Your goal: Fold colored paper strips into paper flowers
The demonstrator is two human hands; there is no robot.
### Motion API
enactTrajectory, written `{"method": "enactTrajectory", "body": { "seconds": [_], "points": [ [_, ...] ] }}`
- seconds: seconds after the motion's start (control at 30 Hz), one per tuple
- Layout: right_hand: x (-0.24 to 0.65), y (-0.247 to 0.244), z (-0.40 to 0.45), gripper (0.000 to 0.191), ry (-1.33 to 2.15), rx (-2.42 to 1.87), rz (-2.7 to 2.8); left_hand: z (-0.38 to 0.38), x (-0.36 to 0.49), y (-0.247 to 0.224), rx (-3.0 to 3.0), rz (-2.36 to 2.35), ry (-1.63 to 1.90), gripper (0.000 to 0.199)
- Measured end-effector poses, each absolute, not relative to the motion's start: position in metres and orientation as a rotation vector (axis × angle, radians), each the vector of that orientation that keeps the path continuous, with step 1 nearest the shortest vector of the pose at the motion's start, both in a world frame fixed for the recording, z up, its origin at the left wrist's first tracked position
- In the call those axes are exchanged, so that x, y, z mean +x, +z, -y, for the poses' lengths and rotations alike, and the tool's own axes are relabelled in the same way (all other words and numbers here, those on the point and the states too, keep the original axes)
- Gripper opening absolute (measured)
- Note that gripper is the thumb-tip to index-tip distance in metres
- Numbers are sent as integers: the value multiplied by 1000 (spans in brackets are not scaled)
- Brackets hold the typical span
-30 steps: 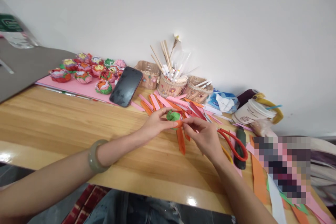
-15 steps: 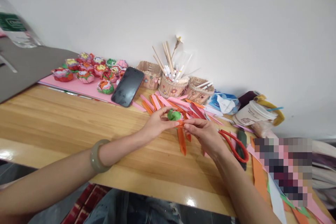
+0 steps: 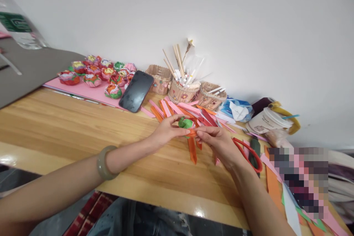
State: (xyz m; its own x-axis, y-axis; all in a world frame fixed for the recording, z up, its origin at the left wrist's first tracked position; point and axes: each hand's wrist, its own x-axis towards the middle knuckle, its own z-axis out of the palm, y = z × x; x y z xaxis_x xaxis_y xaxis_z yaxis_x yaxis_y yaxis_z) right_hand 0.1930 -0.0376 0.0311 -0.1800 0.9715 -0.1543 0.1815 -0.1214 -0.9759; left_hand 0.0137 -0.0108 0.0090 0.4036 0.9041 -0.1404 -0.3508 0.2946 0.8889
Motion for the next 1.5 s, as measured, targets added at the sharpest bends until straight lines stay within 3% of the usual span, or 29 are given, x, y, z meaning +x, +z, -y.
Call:
{"method": "enactTrajectory", "body": {
  "seconds": [0.37,1.1,1.37,1.5],
  "points": [
    [185,36,38,29,1266,-1427,1532,10,14,8,992,-760,906,54],
    [180,40,37,35,1191,-1466,1632,11,16,9,1045,-803,911,51],
    [189,34,35,27,1168,-1406,1649,8,15,7,1022,-845,917,50],
    [185,36,35,34,1161,-1471,1638,9,16,7,993,-802,911,53]
  ]
}}
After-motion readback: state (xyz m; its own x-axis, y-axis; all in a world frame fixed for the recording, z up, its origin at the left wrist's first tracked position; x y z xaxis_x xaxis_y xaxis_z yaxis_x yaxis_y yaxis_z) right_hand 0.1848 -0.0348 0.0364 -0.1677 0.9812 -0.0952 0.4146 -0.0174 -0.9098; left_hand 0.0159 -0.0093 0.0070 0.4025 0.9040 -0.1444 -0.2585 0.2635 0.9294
